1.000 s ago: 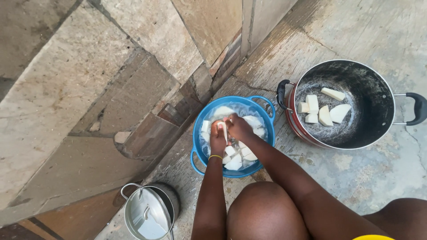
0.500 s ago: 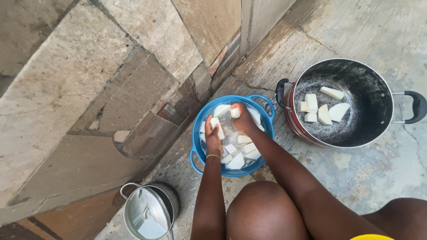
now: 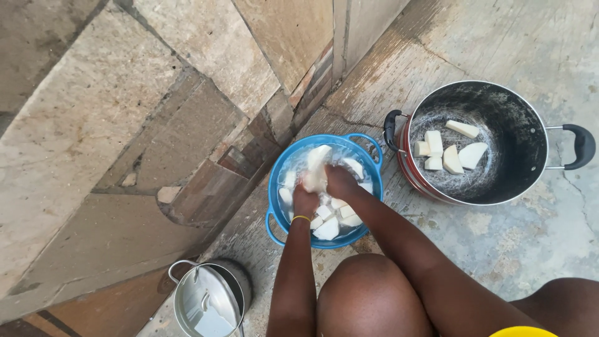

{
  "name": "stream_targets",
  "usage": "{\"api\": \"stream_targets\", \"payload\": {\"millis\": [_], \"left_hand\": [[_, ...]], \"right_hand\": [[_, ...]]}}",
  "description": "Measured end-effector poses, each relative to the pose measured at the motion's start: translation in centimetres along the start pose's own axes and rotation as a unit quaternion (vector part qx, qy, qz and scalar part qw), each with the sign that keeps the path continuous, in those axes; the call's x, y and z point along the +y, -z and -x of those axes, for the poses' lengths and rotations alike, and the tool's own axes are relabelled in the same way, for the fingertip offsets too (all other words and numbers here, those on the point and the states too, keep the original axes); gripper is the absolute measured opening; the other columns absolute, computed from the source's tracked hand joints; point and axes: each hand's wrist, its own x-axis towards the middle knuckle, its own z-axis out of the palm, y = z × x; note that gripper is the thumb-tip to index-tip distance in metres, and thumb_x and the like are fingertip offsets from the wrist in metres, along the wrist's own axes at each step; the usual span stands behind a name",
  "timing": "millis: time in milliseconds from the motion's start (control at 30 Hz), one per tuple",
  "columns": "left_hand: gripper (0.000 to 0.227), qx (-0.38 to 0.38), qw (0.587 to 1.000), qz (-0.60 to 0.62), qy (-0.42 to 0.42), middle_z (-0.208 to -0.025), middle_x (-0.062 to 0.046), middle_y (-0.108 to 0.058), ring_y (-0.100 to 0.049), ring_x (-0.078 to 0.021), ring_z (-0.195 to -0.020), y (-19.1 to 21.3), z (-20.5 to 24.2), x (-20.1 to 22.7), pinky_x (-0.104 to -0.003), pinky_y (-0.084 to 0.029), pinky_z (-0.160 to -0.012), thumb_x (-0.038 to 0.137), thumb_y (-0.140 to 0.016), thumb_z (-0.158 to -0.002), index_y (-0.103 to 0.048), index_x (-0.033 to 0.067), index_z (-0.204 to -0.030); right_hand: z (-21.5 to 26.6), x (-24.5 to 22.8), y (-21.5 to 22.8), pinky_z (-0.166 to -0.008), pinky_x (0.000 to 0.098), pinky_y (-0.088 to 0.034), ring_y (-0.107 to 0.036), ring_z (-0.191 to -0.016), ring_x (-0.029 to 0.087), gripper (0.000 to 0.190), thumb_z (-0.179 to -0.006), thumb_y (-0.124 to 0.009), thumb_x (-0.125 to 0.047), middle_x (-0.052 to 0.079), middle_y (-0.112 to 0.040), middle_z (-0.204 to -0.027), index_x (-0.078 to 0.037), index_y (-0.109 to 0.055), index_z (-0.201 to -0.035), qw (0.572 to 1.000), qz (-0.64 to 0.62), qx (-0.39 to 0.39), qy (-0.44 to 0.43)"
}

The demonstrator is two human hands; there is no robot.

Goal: Washing sliced yams in a bucket of water and transferring them to a cooking pot.

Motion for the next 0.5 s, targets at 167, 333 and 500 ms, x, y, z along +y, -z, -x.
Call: {"api": "stream_targets", "payload": {"millis": [167, 333, 500], "left_hand": [[0.045, -0.006, 0.98, -0.199, -0.03, -0.11, -0.029, -0.068, -0.064, -0.0428, -0.107, -1.2, -2.8, -7.4, -0.044, -0.05, -0.097, 0.003, -0.068, -0.077, -0.067, -0.0049, -0.121], [0.028, -0.004, 0.998, 0.033, 0.057, -0.078, -0.011, -0.065, -0.06, -0.0231, -0.066, 0.0, -1.5, -2.5, -0.038, -0.046, -0.058, 0.015, -0.068, -0.086, -0.065, 0.0063, -0.113], [0.035, -0.028, 0.957, 0.228, 0.174, -0.063, -0.002, -0.051, -0.039, -0.0104, -0.04, 1.1, 0.3, 3.4, -0.027, -0.029, -0.034, 0.041, -0.06, -0.103, -0.057, 0.0101, -0.119]], "right_hand": [[-0.9, 3.2, -2.4, -0.1, 0.0487, -0.048, -0.062, -0.116, 0.04, 0.045, -0.074, -0.071, -0.01, 0.026, -0.065, -0.122, 0.0, -0.065, -0.117, 0.996, 0.029, 0.014, 0.083], [0.2, 0.6, 1.3, -0.094, 0.0492, -0.052, -0.066, -0.106, 0.043, 0.039, -0.084, -0.066, -0.017, 0.028, -0.068, -0.112, 0.002, -0.063, -0.119, 0.996, -0.076, 0.022, 0.041], [-0.2, 0.0, 0.3, -0.086, 0.0481, -0.055, -0.069, -0.1, 0.044, 0.04, -0.102, -0.059, -0.038, 0.027, -0.071, -0.102, 0.001, -0.062, -0.11, 0.984, -0.176, 0.027, 0.001]]}}
